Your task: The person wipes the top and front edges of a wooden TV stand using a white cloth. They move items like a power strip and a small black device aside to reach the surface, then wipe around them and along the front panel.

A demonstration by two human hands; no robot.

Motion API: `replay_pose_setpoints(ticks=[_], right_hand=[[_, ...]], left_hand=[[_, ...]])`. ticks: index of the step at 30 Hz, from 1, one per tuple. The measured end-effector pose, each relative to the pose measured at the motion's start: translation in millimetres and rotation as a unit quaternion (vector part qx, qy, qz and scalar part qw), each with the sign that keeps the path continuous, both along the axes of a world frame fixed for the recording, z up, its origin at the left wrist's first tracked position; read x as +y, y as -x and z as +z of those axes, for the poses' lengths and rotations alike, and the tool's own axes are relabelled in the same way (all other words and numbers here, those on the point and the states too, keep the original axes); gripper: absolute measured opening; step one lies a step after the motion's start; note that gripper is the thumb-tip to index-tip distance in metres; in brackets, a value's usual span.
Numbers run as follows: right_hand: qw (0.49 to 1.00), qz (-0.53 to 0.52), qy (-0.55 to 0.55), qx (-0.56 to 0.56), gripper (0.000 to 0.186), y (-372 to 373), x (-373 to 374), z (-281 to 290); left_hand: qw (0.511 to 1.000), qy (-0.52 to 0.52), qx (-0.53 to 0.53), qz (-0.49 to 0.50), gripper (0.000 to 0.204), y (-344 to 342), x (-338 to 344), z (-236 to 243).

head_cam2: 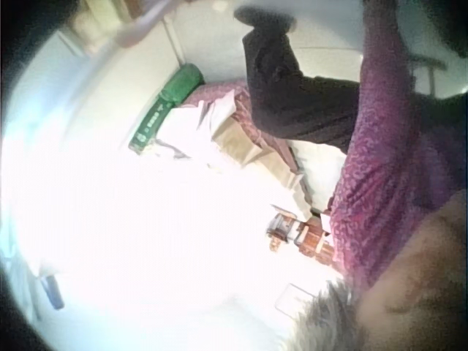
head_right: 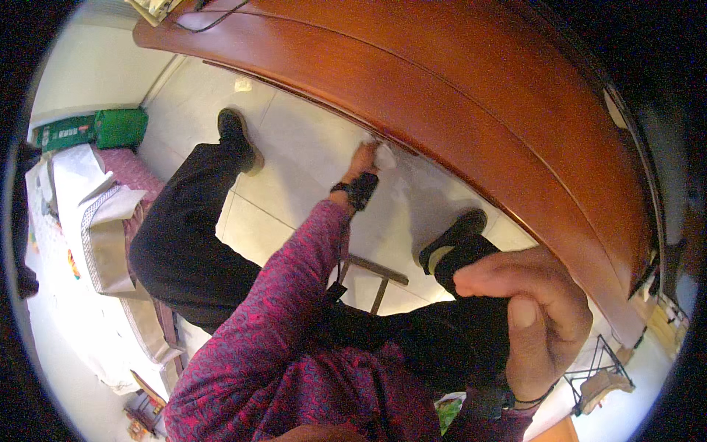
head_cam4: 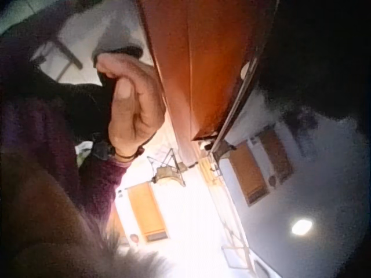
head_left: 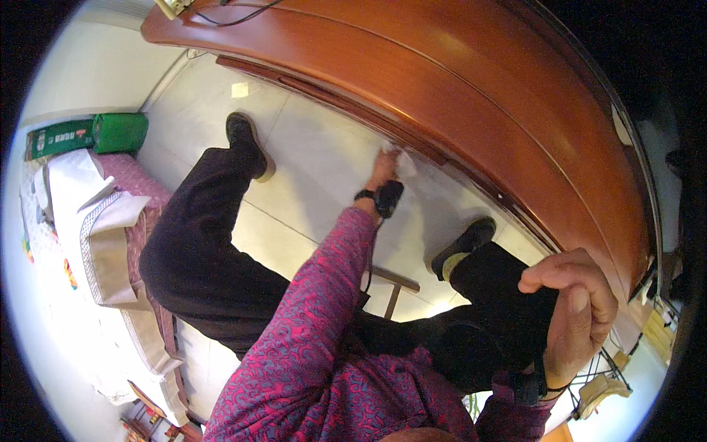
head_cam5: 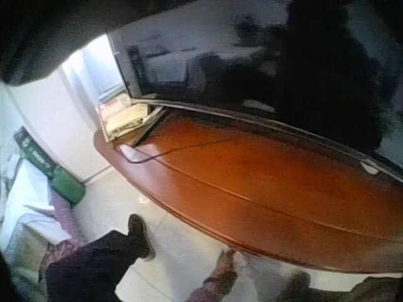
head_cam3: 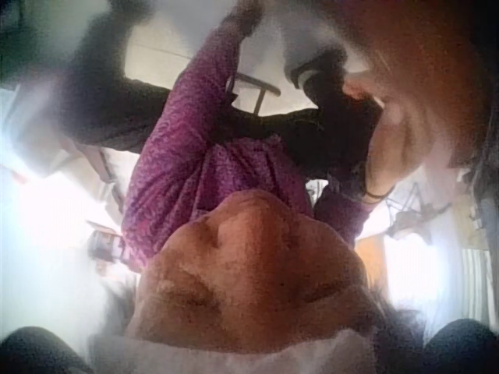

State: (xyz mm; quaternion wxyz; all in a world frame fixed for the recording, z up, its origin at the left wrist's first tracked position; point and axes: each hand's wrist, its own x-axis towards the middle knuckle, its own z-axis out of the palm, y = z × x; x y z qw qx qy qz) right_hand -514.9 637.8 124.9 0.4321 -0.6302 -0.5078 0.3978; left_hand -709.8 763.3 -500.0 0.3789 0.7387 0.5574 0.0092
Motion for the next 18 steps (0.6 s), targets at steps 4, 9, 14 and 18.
replay_pose_setpoints(ticks=[4,9,14,18], right_hand=[[1.0,0.019,0.005,-0.009,0.044,-1,4,-1],[1.0,0.024,0.013,-0.008,0.044,3,12,-5],[1.0,0.022,0.017,0.005,0.04,16,21,-11],[0.999,0.03,0.035,0.013,0.036,27,30,-12]], left_hand=[[0.96,-0.045,-0.131,0.243,0.041,99,85,74],[0.894,-0.178,-0.133,0.389,0.04,240,195,198],[0.819,-0.187,-0.216,0.499,0.048,292,262,244],[0.825,-0.229,-0.223,0.466,0.062,181,172,218]])
